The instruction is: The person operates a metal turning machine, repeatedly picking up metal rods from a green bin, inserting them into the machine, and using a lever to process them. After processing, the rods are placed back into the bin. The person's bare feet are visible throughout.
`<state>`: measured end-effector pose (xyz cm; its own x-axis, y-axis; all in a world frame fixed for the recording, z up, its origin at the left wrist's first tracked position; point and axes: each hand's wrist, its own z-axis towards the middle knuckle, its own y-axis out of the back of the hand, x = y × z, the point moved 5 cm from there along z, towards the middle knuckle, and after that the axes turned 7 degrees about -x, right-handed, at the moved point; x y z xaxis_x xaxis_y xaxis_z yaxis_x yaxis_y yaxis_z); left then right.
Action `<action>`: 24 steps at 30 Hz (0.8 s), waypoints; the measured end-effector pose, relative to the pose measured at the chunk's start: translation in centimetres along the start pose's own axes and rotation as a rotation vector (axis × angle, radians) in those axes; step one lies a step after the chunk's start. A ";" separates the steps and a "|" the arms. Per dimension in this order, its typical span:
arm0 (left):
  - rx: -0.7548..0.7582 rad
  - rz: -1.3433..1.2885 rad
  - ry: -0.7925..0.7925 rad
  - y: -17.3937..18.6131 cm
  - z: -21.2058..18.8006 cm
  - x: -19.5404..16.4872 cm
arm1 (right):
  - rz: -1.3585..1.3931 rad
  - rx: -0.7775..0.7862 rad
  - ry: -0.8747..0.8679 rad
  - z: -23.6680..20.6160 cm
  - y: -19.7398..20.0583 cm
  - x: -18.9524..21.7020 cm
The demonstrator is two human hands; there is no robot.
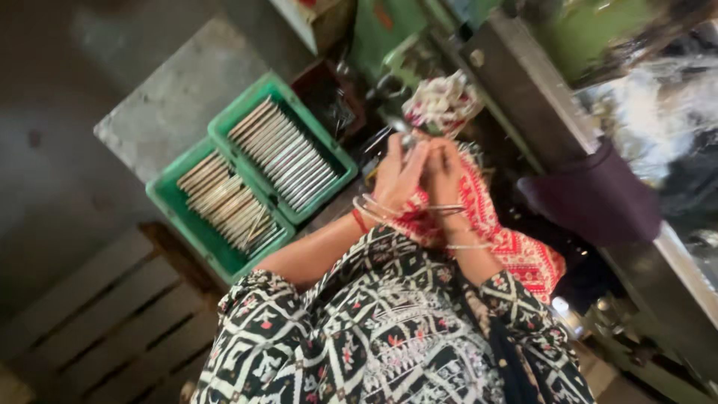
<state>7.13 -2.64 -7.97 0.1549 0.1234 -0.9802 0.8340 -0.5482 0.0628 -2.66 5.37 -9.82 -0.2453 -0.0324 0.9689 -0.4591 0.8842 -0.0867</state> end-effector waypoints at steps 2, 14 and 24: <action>0.073 0.088 -0.081 0.4 -0.9 0.9 | -0.049 -0.124 0.166 0.9 2.0 -0.8; -0.310 0.955 -0.361 21.2 6.3 14.2 | 0.522 0.099 -0.373 1.7 7.4 -6.2; -0.788 0.944 -0.092 34.7 0.8 17.1 | 0.509 0.094 -0.366 1.7 7.1 -6.6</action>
<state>38.29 -20.15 -22.69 0.8589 -0.1263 -0.4964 0.5115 0.2618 0.8184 -5.79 11.06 -17.20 -0.7208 0.2094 0.6608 -0.2772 0.7866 -0.5517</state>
